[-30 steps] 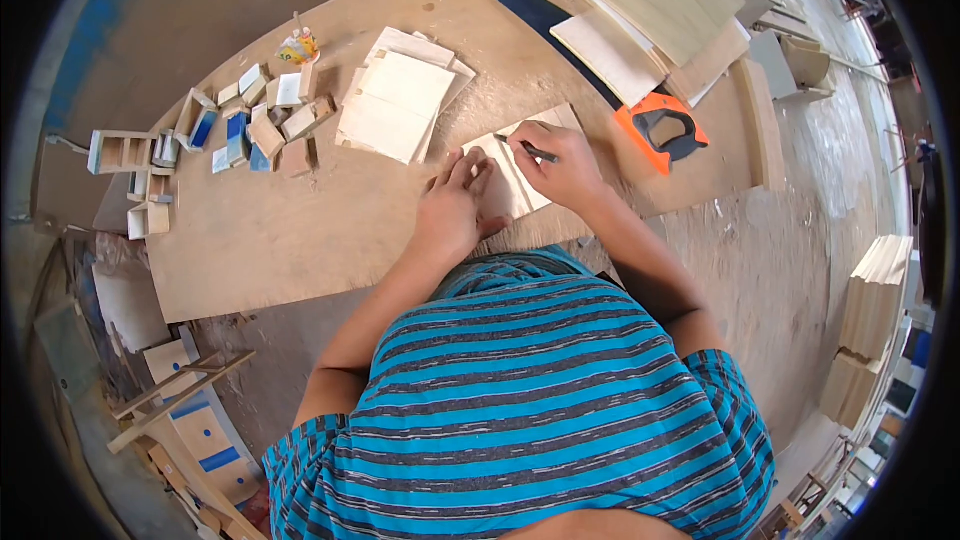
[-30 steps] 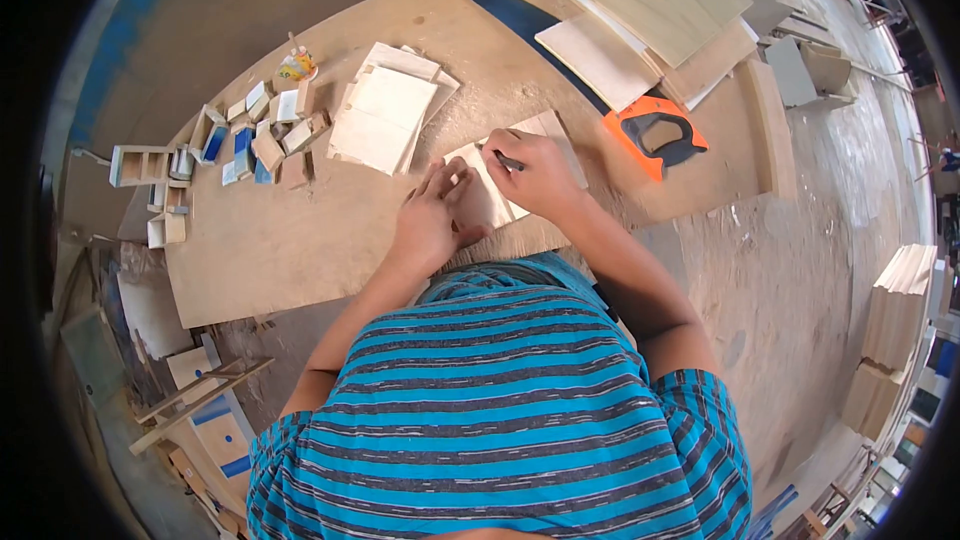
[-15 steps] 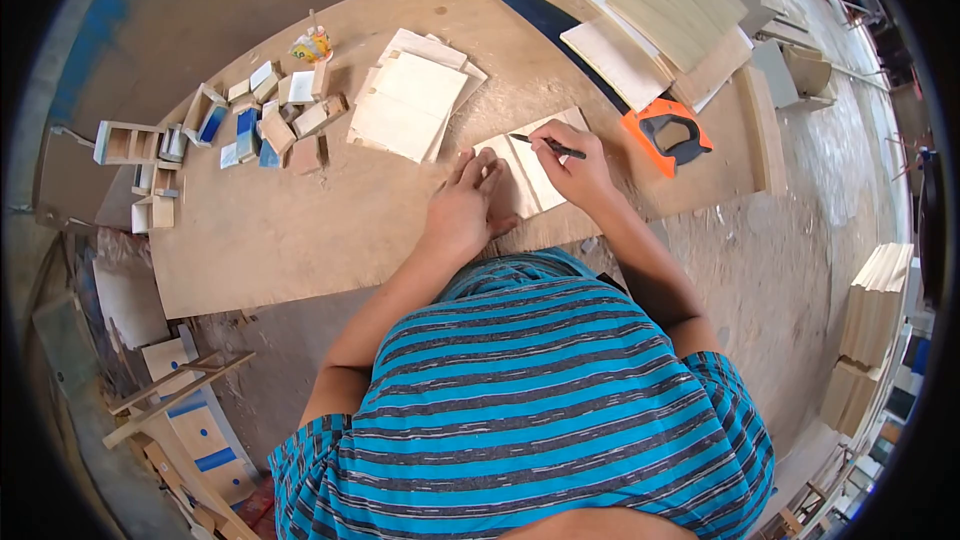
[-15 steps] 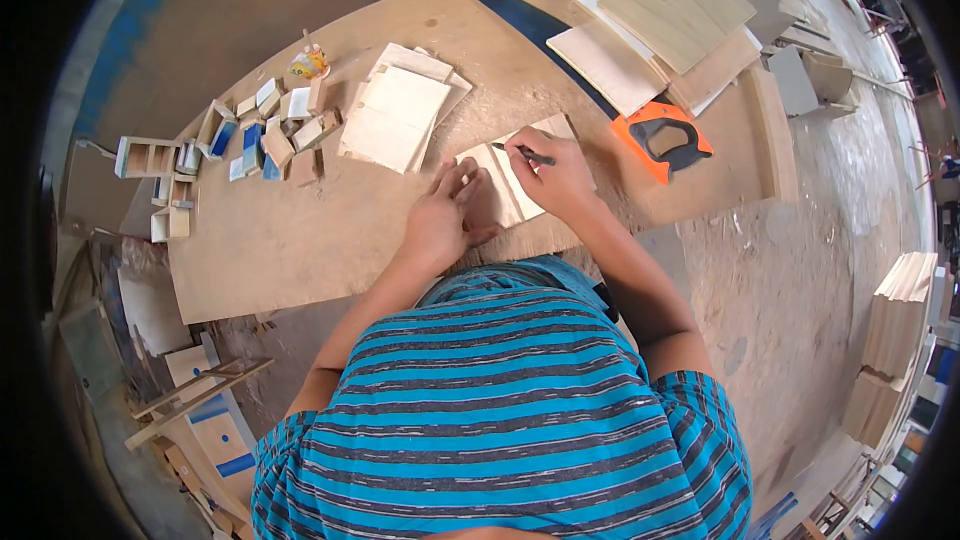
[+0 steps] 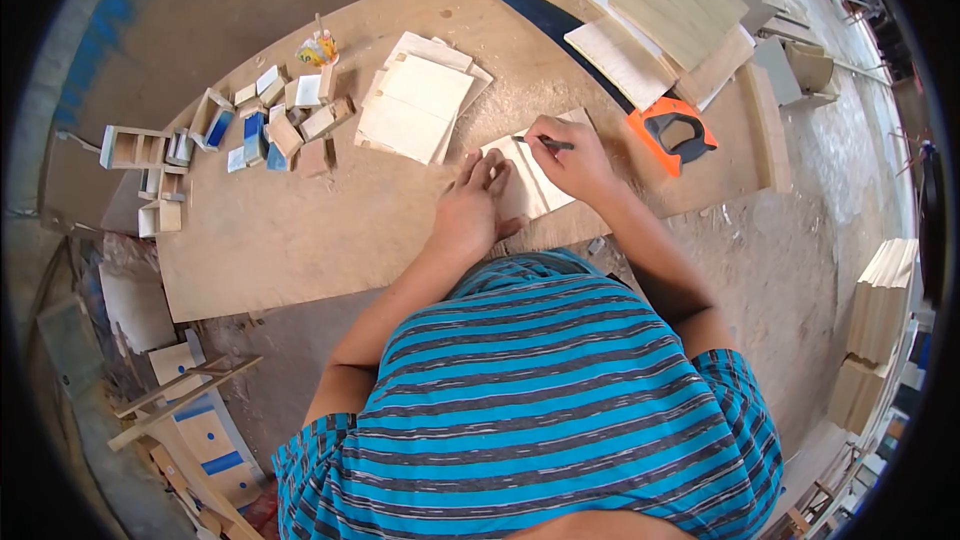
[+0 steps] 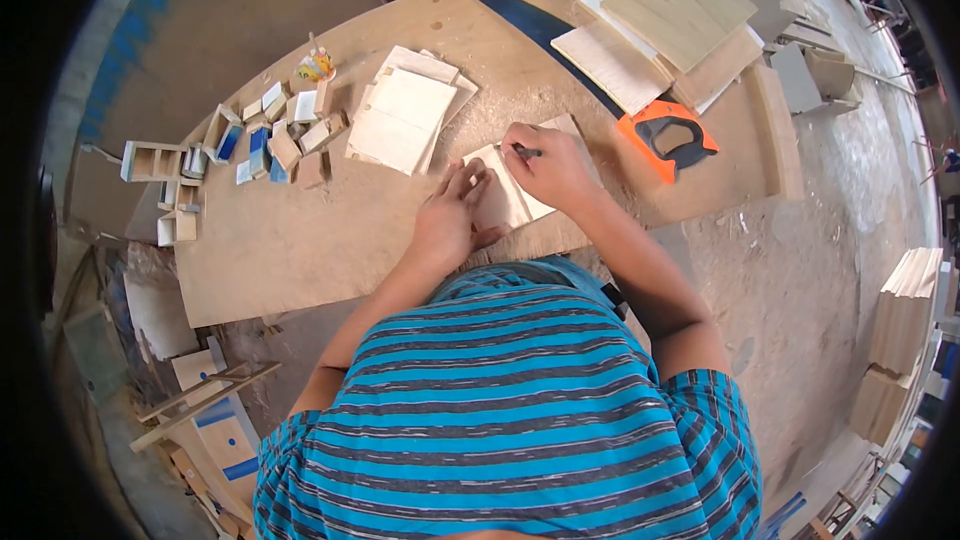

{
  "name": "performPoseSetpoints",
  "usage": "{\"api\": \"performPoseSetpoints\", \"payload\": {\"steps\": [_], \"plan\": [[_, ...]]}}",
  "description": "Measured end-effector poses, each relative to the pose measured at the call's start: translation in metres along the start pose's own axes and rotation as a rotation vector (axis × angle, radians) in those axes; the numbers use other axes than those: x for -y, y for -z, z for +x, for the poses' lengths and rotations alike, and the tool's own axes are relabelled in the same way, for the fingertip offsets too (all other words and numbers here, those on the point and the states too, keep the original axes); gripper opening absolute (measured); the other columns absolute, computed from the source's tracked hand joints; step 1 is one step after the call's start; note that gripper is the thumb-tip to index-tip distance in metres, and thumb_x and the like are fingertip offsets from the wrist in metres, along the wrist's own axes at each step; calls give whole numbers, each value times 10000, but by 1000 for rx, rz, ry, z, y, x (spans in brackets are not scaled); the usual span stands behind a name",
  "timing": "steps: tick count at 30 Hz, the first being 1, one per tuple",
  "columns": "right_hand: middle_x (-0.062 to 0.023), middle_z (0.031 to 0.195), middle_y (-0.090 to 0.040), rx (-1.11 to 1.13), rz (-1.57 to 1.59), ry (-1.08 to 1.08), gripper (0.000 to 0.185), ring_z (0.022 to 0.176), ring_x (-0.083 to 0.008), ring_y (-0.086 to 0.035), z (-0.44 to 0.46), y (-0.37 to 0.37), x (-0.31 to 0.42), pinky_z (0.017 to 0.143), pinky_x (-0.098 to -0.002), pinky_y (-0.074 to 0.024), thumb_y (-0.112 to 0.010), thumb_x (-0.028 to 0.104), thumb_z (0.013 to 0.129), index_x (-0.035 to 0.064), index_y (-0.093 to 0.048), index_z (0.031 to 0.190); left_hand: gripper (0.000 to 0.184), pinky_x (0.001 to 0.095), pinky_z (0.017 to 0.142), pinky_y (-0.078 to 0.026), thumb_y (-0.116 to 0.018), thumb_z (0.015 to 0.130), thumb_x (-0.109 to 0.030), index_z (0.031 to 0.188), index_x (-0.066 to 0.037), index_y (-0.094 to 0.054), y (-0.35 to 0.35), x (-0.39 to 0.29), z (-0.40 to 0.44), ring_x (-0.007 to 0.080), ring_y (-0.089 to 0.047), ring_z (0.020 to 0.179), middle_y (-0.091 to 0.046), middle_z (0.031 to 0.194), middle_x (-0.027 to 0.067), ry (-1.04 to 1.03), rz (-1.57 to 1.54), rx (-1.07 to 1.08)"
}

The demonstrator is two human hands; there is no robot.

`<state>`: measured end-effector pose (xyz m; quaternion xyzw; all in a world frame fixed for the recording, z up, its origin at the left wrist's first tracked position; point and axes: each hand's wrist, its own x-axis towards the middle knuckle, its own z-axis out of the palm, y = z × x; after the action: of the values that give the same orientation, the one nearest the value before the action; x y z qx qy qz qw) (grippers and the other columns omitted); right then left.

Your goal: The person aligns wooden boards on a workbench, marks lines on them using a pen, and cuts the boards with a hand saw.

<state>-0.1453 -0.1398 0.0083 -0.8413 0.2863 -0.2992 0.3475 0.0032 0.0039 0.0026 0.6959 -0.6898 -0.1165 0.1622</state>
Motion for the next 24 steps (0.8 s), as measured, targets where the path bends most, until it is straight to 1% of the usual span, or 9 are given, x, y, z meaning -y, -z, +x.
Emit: {"api": "performPoseSetpoints", "payload": {"steps": [3,6,9,11,14,17,20,21,24], "plan": [[-124,722,-627,19,-47,20,63,662,-341,-619,3,2,9,564,-394,-477,-628,129,820,93,-581,842,802,411,1025,-451,-797,690,-389,1349,-25,-520,-1,0,0,360,-386,1364,-434,1439,146,-6,3,14],[-133,705,-600,18,-49,69,70,657,-356,-602,-7,5,14,559,-409,-462,-627,104,809,74,-567,827,774,405,1024,-447,-808,684,-402,1317,-34,-556,0,-1,2,377,-443,1319,-477,1403,129,-5,15,0],[-152,701,-565,19,-1,162,79,648,-379,-575,-41,14,18,560,-436,-442,-621,62,792,43,-551,821,777,405,1016,-451,-802,692,-408,1323,-35,-546,2,-2,1,372,-426,1332,-478,1392,123,-8,-21,-6],[-160,706,-572,89,41,84,61,664,-387,-571,-76,28,26,565,-428,-443,-613,46,784,36,-558,810,782,401,1016,-451,-799,698,-406,1336,-39,-533,7,-5,3,364,-404,1348,-464,1405,118,23,-8,37],[-141,672,-554,312,88,-218,30,622,-313,-579,-117,52,32,555,-390,-433,-596,30,792,13,-571,791,781,398,1020,-447,-794,709,-401,1347,-41,-520,8,-7,4,354,-380,1366,-444,1424,110,39,-4,64],[-109,637,-521,36,190,-312,66,574,-196,-529,-126,60,22,540,-341,-407,-566,34,818,-7,-565,766,771,406,1028,-439,-790,716,-398,1346,-45,-521,6,-5,3,346,-371,1372,-436,1432,104,27,-10,44],[-89,622,-492,-150,368,-436,127,576,-120,-468,-113,68,12,537,-310,-381,-526,49,853,-13,-541,744,765,426,1045,-420,-799,709,-388,1343,-60,-528,4,-6,0,345,-356,1382,-425,1444,109,27,-8,26],[-112,624,-479,-189,383,-483,170,565,-160,-470,-104,70,17,543,-318,-368,-492,78,883,-17,-525,746,764,433,1052,-412,-804,705,-383,1343,-66,-530,5,-5,0,346,-348,1386,-420,1449,113,25,-2,23],[-140,630,-473,-189,96,-297,189,563,-231,-484,-91,71,5,553,-351,-378,-495,111,895,-24,-520,764,833,472,1069,-386,-851,642,-373,1360,-109,-523,4,-4,1,384,-316,1395,-361,1486,159,17,-20,-4]]}}
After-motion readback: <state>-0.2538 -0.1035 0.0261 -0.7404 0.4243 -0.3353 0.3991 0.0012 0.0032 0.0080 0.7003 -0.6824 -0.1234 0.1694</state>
